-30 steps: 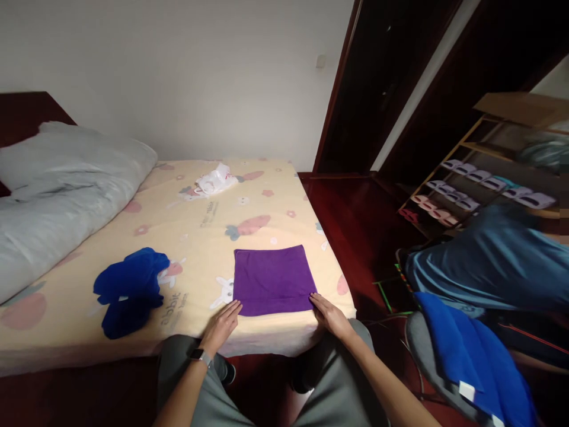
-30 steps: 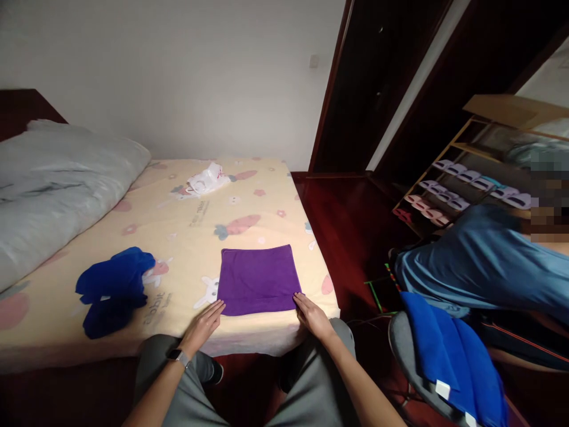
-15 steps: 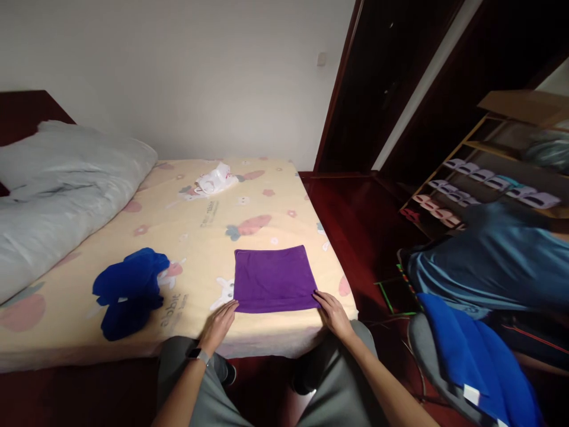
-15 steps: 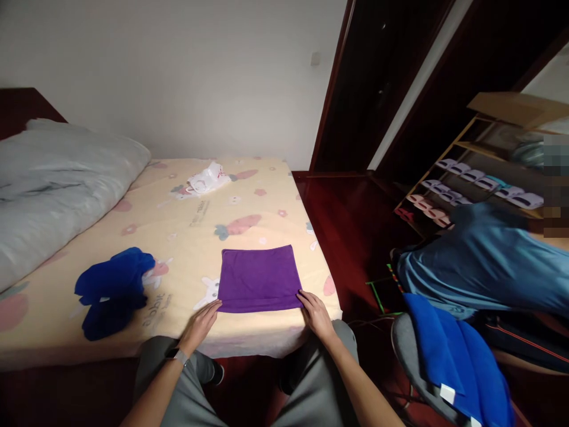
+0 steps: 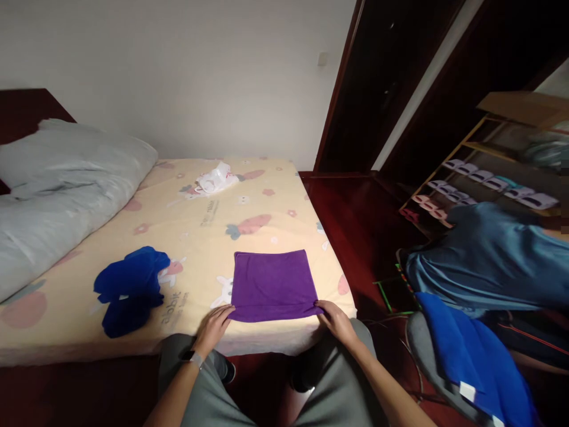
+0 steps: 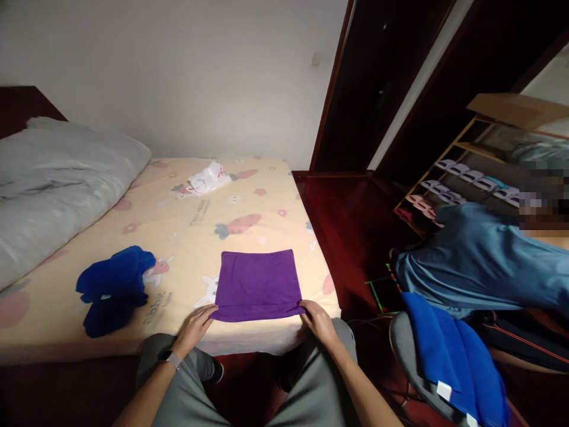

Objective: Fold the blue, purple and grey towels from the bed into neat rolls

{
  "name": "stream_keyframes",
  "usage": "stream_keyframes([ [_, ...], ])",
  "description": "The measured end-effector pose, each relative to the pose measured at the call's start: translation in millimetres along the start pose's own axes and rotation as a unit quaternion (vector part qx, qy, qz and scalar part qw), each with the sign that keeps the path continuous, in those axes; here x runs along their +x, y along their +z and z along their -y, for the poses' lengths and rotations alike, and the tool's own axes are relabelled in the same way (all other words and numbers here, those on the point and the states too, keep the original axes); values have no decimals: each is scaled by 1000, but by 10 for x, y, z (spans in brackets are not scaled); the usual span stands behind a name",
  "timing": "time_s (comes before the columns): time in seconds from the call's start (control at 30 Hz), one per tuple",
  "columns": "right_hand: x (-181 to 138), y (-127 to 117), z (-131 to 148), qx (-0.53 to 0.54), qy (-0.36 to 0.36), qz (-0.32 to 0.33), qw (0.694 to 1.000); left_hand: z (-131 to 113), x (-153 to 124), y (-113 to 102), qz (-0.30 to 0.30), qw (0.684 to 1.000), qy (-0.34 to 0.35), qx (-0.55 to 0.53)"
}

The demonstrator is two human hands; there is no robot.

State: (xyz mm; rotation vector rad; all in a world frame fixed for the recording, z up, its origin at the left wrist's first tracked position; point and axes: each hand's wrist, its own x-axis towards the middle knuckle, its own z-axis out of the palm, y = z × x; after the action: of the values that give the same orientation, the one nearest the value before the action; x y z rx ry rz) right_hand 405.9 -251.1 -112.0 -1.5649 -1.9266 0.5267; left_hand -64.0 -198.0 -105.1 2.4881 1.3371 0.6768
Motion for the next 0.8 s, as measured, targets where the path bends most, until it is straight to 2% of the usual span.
stream_keyframes([
  [0.17,210,92,-60,90,114,-47,988,10,99,137,-63,989,-121,-62],
  [0.27,377,125,-68,25,142,-35,989,-22,217,248,-99,982,-156,-40],
  [0.37,506,129,-61,-55,158,-19,986,-74,357,320,-103,978,-176,34],
  [0.5,558,101,-25,-113,150,-7,982,-118,511,307,-53,973,-174,144],
  [0.6,538,91,23,-212,104,5,972,-130,545,258,-22,974,-136,178],
  [0.7,494,133,68,-268,74,-10,961,-161,483,249,-54,976,-108,180],
  [0.8,435,238,90,-216,91,-74,969,-217,373,295,-106,978,-106,142],
])
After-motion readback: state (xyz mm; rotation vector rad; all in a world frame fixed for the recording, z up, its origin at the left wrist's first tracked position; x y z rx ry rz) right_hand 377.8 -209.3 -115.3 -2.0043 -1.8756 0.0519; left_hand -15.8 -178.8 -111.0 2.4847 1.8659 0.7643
